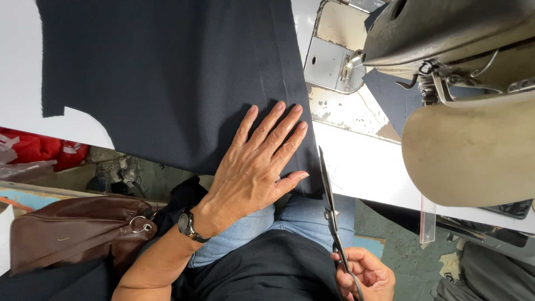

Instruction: The person aligns a piece of dark fabric on a white table and uses scissors to cut a strip along a pre-marked or folded line.

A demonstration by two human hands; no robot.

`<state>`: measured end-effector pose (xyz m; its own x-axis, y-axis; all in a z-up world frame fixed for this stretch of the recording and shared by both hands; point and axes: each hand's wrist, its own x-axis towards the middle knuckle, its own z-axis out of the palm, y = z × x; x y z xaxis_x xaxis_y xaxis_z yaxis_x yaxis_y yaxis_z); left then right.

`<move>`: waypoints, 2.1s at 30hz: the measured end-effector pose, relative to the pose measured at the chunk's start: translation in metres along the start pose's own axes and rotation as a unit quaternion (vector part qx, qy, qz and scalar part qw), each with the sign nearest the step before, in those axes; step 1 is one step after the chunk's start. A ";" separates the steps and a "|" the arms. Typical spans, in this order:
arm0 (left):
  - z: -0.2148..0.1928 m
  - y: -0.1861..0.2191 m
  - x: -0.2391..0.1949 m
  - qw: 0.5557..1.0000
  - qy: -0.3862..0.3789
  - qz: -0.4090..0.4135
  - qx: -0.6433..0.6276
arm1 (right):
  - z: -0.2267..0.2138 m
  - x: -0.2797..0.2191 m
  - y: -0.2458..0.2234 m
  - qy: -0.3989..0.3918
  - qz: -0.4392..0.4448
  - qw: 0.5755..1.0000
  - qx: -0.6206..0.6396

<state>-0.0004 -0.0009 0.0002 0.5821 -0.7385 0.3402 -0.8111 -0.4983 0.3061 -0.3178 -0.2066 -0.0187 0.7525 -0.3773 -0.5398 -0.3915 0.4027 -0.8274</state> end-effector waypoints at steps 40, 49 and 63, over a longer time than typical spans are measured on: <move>-0.005 -0.001 0.001 0.999 -0.004 0.002 0.036 | 0.054 0.028 -0.021 0.095 -0.015 0.995 -0.021; -0.006 -0.002 0.001 0.999 -0.016 -0.002 0.041 | 0.061 0.041 -0.031 0.037 -0.046 0.998 -0.027; -0.007 -0.001 0.003 0.999 -0.011 -0.004 0.030 | 0.069 0.047 -0.031 0.051 -0.032 0.997 -0.043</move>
<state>0.0029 0.0010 0.0073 0.5876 -0.7440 0.3179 -0.8089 -0.5303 0.2540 -0.2337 -0.1789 -0.0078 0.7212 -0.4852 -0.4944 -0.3914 0.3035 -0.8688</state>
